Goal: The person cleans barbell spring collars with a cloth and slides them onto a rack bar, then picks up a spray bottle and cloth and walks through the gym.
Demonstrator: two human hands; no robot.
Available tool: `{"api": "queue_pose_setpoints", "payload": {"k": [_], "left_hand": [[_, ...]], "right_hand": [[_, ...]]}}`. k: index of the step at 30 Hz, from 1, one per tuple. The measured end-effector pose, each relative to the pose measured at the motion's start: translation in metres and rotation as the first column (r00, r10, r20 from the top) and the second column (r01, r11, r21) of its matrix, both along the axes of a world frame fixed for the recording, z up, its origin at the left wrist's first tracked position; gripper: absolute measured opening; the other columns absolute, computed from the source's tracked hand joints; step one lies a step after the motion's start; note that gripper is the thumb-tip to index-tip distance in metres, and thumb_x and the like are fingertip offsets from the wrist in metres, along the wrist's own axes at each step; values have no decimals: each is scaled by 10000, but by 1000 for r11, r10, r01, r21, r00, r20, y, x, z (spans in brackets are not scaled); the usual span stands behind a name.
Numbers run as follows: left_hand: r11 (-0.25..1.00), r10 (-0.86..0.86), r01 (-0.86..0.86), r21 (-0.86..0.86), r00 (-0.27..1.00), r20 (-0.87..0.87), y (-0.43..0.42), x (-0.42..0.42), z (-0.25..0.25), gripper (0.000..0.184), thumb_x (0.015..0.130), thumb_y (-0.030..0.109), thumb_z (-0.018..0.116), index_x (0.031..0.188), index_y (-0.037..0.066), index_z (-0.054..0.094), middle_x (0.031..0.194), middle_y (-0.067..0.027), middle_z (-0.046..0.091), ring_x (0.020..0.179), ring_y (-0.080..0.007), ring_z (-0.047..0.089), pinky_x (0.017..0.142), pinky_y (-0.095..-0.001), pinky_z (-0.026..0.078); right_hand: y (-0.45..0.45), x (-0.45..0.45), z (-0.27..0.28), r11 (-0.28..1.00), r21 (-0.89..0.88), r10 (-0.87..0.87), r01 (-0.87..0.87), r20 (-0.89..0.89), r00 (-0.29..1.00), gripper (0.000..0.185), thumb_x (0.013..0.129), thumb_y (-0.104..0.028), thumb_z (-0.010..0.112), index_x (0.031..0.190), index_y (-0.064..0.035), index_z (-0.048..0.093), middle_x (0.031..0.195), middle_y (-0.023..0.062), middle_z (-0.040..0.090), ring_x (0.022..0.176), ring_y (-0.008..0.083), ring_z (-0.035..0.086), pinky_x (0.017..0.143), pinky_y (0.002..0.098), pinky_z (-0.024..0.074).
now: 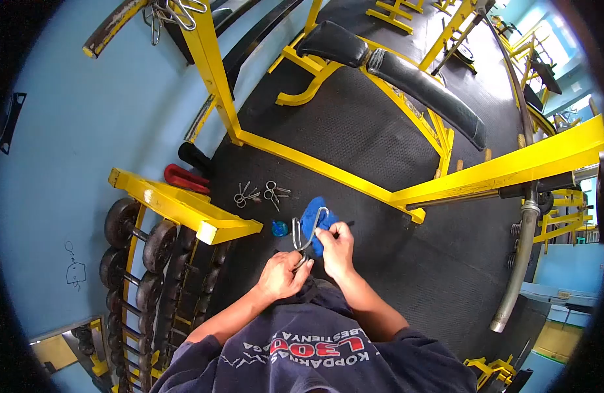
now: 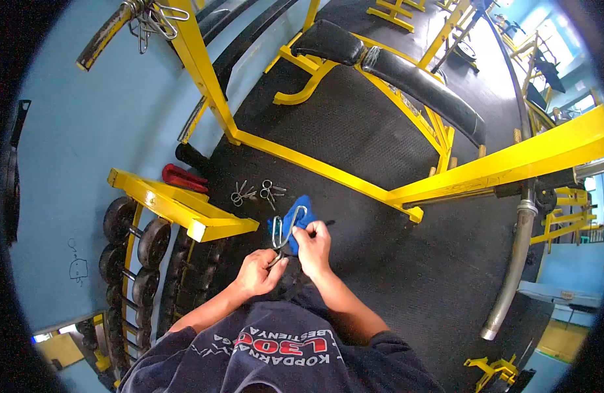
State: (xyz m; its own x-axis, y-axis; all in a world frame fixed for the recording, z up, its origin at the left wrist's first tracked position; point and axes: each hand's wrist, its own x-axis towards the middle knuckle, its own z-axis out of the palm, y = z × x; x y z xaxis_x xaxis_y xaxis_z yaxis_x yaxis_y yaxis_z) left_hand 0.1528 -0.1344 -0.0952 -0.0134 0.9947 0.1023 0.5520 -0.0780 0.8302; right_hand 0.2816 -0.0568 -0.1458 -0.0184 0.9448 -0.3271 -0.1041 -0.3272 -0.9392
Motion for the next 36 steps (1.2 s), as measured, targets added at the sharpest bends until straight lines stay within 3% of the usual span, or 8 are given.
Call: {"api": "queue_pose_setpoints", "payload": {"k": [6, 9, 10, 14, 18, 24, 28, 36], "left_hand": [[998, -37, 42, -39, 993, 110, 7, -21, 24, 288, 806, 197, 668, 631, 23, 517, 536, -150, 486, 513, -336, 536, 489, -396, 409], [989, 117, -132, 67, 974, 194, 14, -41, 26, 231, 726, 153, 750, 676, 40, 554, 614, -69, 499, 532, -198, 502, 504, -316, 387], [963, 177, -218, 158, 954, 240, 17, -44, 20, 232, 702, 134, 771, 688, 45, 557, 654, -42, 501, 553, -154, 484, 515, -291, 378], [863, 441, -480, -158, 563, 699, 23, -39, 14, 324, 798, 79, 712, 614, 106, 447, 592, 65, 417, 532, -20, 333, 482, -223, 271], [905, 346, -418, -80, 614, 709, 38, -50, 18, 404, 800, 61, 686, 556, 120, 370, 521, 75, 379, 499, -20, 299, 463, -227, 246], [985, 69, -151, 83, 789, 611, 83, -65, 58, 393, 778, 54, 656, 538, 103, 349, 516, 73, 357, 504, -23, 306, 447, -240, 230], [996, 10, -69, 59, 727, 686, 103, -84, 76, 348, 767, 35, 641, 552, 90, 372, 517, 59, 394, 498, -27, 335, 449, -244, 280], [998, -38, -10, 64, 714, 699, 112, -53, 71, 347, 791, 49, 630, 572, 91, 364, 513, 63, 397, 479, -12, 356, 421, -233, 275]], "right_hand": [[36, 9, -9, 993, 113, -19, 25, -54, 998, 232, 771, -47, 681, 701, -75, 461, 649, -43, 438, 593, 48, 393, 513, 232, 345], [8, 25, 11, 976, 148, 118, -161, 260, 958, 249, 784, -44, 679, 705, -72, 444, 654, -33, 444, 613, 50, 400, 535, 233, 355], [-3, 23, 35, 991, -46, 122, -122, -2, 993, 254, 782, -56, 684, 698, -69, 444, 658, -36, 445, 625, 52, 404, 544, 234, 358], [-5, 42, 27, 932, 184, 285, -313, 164, 944, 217, 770, -30, 681, 782, -69, 468, 718, -33, 465, 680, 52, 418, 602, 218, 373], [20, 52, 69, 854, 227, 488, -468, -41, 872, 265, 753, -31, 675, 925, -63, 476, 894, 2, 494, 803, 64, 440, 714, 223, 392], [39, 21, 112, 352, 329, 872, -876, 224, 434, 268, 709, -100, 692, 922, -55, 535, 891, 7, 533, 845, 98, 494, 783, 260, 415], [14, 4, 119, 625, 363, 686, -692, 169, 708, 226, 751, -58, 684, 956, -38, 589, 899, 36, 592, 837, 112, 551, 772, 262, 438], [17, -19, 133, 678, 461, 436, -572, 375, 818, 133, 748, -58, 732, 874, -39, 694, 818, 93, 677, 720, 179, 613, 669, 284, 477]]}}
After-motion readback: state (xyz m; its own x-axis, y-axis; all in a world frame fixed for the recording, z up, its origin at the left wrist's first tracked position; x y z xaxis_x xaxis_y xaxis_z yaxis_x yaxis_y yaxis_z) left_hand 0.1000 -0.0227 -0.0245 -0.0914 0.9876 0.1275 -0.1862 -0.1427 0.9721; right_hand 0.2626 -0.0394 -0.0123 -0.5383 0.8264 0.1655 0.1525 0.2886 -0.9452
